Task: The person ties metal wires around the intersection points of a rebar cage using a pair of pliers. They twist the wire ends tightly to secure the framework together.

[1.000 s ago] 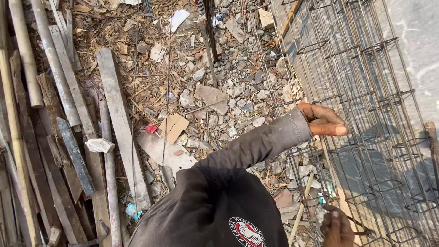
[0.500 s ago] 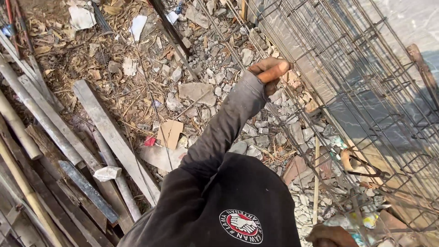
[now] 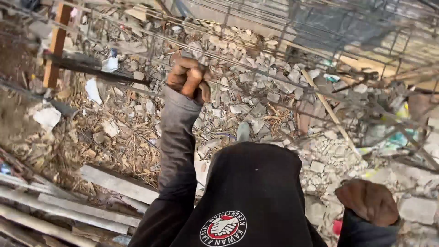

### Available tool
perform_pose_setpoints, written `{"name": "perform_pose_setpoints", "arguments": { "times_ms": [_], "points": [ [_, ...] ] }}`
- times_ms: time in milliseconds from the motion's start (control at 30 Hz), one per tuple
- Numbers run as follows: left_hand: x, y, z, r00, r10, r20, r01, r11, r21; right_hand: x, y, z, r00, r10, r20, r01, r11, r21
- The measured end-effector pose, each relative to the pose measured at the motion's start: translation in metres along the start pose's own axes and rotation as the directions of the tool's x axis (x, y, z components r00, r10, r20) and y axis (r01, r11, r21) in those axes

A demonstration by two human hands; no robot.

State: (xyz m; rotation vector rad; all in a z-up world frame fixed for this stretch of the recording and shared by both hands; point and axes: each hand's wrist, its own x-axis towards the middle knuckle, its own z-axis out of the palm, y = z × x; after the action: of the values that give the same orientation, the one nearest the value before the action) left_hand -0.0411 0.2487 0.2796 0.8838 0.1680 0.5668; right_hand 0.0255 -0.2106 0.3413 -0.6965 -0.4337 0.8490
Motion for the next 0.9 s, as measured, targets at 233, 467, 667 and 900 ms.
{"name": "perform_pose_setpoints", "arguments": {
  "times_ms": [233, 467, 667, 900],
  "points": [
    [0.035, -0.028, -0.069, 0.989, 0.134, 0.061, -0.132, 0.990, -0.041, 0.011, 0.021, 0.009, 0.924, 0.182, -0.335, -0.378, 0.314, -0.871],
    [0.144, -0.082, -0.136, 0.492, 0.007, 0.870, 0.694, 0.601, -0.397, -0.082, 0.064, -0.034, 0.911, 0.221, -0.349, -0.329, 0.898, -0.292],
    [0.067, -0.099, 0.014, 0.940, -0.291, 0.180, 0.280, 0.956, 0.087, -0.048, 0.065, -0.035, 0.865, -0.128, -0.486, -0.486, 0.029, -0.873],
    [-0.060, -0.200, 0.116, 0.552, -0.831, -0.066, 0.834, 0.550, 0.044, 0.029, 0.077, 0.001, 0.755, 0.021, -0.655, -0.579, 0.492, -0.651]
  ]
}}
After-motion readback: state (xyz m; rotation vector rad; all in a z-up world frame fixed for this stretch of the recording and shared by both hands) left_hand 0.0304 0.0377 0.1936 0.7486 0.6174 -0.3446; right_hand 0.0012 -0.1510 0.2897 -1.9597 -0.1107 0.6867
